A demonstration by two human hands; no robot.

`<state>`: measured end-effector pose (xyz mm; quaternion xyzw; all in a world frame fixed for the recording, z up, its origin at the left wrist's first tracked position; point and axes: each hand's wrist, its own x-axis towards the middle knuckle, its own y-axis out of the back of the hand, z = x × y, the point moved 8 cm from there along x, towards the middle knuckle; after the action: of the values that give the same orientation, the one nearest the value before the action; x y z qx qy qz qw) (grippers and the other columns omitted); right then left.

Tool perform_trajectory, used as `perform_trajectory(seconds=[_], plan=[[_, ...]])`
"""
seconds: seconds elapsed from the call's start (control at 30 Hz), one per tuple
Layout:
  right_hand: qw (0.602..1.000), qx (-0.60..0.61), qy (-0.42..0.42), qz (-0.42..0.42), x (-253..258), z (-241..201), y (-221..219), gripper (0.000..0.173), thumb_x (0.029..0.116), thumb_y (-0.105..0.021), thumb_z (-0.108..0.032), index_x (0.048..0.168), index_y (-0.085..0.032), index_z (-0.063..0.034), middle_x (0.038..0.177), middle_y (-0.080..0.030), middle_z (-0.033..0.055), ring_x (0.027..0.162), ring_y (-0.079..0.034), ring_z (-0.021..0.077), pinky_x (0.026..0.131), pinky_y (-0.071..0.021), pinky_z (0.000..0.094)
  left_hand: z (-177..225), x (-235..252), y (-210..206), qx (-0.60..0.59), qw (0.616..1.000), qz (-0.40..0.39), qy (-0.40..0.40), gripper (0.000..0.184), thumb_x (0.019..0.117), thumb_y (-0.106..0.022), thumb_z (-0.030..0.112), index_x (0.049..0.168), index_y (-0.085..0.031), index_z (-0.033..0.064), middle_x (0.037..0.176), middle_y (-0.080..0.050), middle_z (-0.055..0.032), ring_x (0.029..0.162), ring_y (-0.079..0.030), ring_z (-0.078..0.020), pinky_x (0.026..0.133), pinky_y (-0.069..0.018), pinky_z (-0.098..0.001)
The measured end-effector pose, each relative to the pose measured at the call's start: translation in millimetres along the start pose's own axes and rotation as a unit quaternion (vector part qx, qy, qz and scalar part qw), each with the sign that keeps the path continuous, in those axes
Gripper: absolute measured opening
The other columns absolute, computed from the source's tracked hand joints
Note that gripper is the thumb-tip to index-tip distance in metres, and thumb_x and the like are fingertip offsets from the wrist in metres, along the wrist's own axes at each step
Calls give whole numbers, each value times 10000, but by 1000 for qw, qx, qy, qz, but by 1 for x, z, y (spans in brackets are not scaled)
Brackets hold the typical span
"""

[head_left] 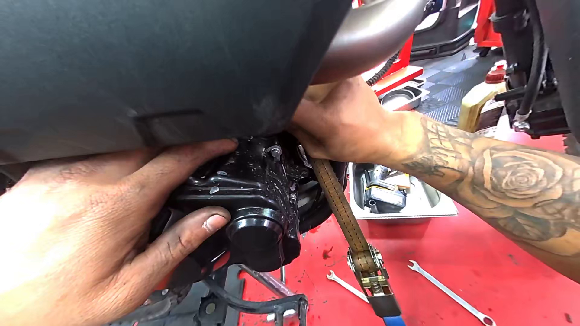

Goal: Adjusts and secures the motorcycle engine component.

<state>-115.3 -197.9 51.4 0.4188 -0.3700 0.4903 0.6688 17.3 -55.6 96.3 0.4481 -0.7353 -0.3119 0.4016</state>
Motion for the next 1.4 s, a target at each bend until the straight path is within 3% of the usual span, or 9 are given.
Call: perform_trajectory(seconds=[0.17,0.27,0.4,0.7,0.87,0.97,1.17,1.3,1.4], plan=[[1000,-13,-17,-18,0,1,-4,273,950,-606,-148,1206,-701,-151,776,-643,87,638,-631,272,513,-467,433,-1,1,-1,-16,1000,-4,6,745,910,-435,703,1482,-539,237,1478,-555,-55,1348,-538,-270,1054,-458,-571],[999,-18,-24,-19,0,2,-3,286,960,-607,-159,1229,-696,-121,812,-669,90,679,-651,269,550,-494,434,-1,-1,-1,-3,1000,-2,15,750,905,-431,709,1487,-531,247,1359,-625,-72,1242,-600,-274,980,-482,-580],[1000,-15,-2,-10,0,0,0,322,953,-613,-140,1270,-669,-121,823,-665,97,670,-643,271,532,-488,424,-2,-2,-1,0,1000,-4,16,754,903,-431,719,1490,-527,255,1339,-635,-75,1224,-609,-274,974,-480,-589],[999,-33,-6,-26,1,1,-3,288,976,-598,-150,1251,-663,-94,858,-688,106,661,-653,280,510,-484,417,-2,-1,-2,-24,1000,-9,14,754,902,-449,703,1485,-539,233,1516,-522,-56,1396,-495,-283,1090,-438,-576],[1000,-5,6,-24,0,1,-4,307,996,-582,-145,1290,-669,-141,831,-658,105,623,-619,269,494,-464,415,-1,-2,-1,-33,999,0,13,734,918,-462,677,1478,-544,209,1447,-574,-68,1360,-522,-262,1092,-440,-541],[999,-11,-5,-36,0,3,-6,290,999,-572,-156,1268,-681,-146,792,-649,102,624,-625,281,500,-465,431,-1,-1,-1,-51,999,-1,14,733,923,-474,673,1469,-554,190,1493,-538,-76,1404,-483,-271,1128,-420,-533],[1000,-22,2,-20,0,1,-2,354,977,-596,-164,1325,-660,-158,786,-644,97,618,-616,278,495,-458,420,-3,-2,-1,-24,1000,0,12,743,920,-443,692,1469,-553,203,1416,-595,-79,1312,-561,-274,1050,-460,-565],[1000,-16,3,-23,0,0,-2,359,969,-598,-151,1321,-667,-179,782,-636,93,640,-621,279,515,-470,430,-2,0,-1,-15,1000,-11,9,749,911,-432,704,1474,-549,225,1487,-547,-58,1365,-523,-277,1060,-453,-575],[999,-20,-5,-28,1,1,-3,297,965,-602,-152,1249,-688,-156,772,-635,95,639,-626,283,510,-468,432,0,2,-1,-28,999,-17,4,747,918,-437,695,1476,-548,210,1534,-506,-52,1409,-482,-270,1099,-433,-561]])
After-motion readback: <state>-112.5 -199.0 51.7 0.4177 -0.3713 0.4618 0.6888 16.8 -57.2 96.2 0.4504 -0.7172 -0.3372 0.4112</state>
